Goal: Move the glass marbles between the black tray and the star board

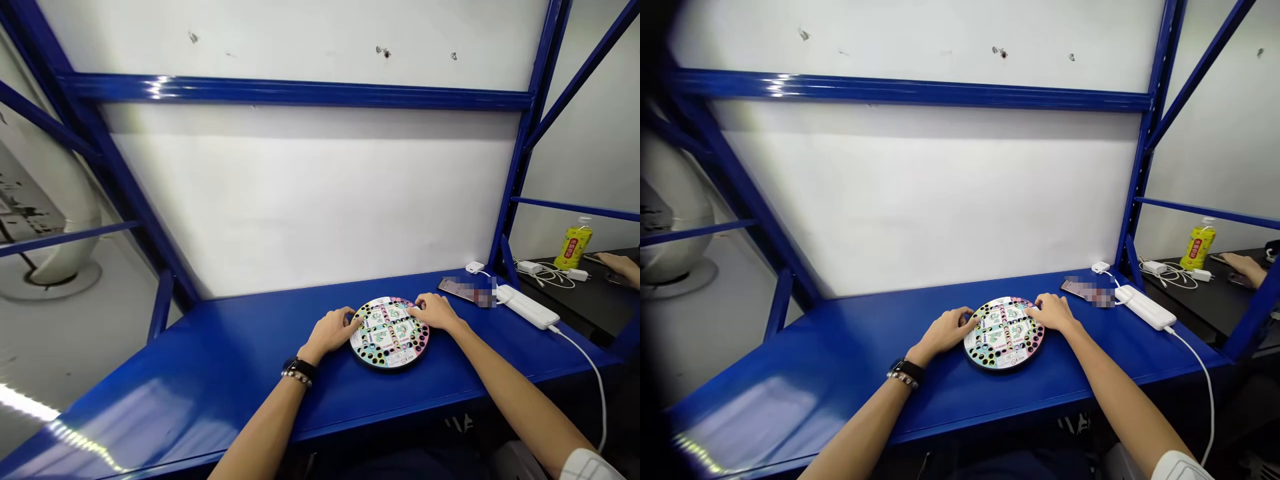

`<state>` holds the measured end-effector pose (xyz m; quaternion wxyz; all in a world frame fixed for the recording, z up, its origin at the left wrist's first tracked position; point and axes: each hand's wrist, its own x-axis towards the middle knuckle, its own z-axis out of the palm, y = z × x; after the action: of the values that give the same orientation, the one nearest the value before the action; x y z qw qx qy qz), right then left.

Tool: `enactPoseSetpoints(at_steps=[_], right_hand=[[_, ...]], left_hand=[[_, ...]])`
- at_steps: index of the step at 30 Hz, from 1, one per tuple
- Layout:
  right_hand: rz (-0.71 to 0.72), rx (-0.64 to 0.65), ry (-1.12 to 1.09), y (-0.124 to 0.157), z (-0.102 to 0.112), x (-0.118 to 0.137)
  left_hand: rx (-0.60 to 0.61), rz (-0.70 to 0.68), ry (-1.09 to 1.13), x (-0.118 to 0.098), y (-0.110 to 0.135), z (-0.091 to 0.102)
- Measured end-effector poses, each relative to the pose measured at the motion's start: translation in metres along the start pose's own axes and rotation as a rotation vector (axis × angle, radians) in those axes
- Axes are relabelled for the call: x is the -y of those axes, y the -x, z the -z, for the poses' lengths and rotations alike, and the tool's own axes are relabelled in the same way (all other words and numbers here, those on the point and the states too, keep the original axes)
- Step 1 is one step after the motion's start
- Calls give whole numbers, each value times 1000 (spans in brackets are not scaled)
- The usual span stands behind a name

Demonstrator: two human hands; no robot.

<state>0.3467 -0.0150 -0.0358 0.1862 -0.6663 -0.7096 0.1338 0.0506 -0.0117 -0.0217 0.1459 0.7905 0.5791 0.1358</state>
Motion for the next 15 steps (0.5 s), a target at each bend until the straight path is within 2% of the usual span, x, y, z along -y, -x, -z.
enactPoseSetpoints(at_steps=[5,15], right_hand=[[-26,19,14,-1,-1,-2],[-45,-24,8,-3,-8,-5]], left_hand=[[1,-34,8,0,1,-2],[-29,-62,73,5,-1,-6]])
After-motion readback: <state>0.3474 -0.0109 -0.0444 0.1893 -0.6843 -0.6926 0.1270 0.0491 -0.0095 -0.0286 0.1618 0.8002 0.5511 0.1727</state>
